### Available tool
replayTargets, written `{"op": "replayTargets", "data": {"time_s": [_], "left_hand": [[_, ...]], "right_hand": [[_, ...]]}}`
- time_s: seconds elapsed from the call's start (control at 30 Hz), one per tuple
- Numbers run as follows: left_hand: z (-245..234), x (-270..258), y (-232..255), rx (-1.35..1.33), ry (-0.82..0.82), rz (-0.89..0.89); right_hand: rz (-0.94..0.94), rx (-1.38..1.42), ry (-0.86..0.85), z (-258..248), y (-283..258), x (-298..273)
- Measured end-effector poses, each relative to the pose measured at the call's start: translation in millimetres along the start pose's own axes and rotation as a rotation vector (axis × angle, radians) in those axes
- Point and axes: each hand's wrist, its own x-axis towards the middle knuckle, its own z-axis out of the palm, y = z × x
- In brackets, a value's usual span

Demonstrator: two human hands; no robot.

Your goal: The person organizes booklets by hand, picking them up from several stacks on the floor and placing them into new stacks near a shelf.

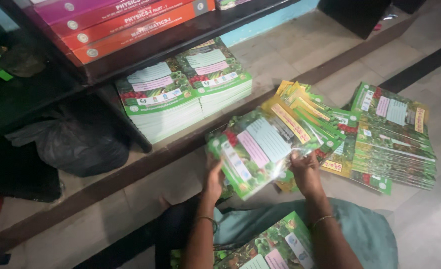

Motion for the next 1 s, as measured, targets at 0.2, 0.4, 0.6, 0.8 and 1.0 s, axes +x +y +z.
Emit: {"op": "replayTargets", "data": {"time_s": [0.2,0.4,0.6,0.8,1.0], "left_hand": [[-22.9,11.5,-4.0,-0.294,-0.176,0.346],[-24.1,13.5,-5.9,-0.335,-0.136,0.411],[-7.4,-0.4,2.7,-0.149,-0.019,0.4],[26.5,-19.9,8.3,0.868,0.142,0.717],[62.0,-50.5,30.4,1.584,-0.413,1.103]], "right_hand": [[0.104,0.119,-0.056,-5.3,0.4,-0.4],[0.364,-0.405,-0.381,-9.6,26.6,-3.0],[0.08,-0.153,-0.491,-22.9,42.7,-0.2],[-0.004,-0.352,-0.119,-18.5,20.1,1.0],[0.062,-0.087,-0.106,3.0,-5.7,1.1]]}}
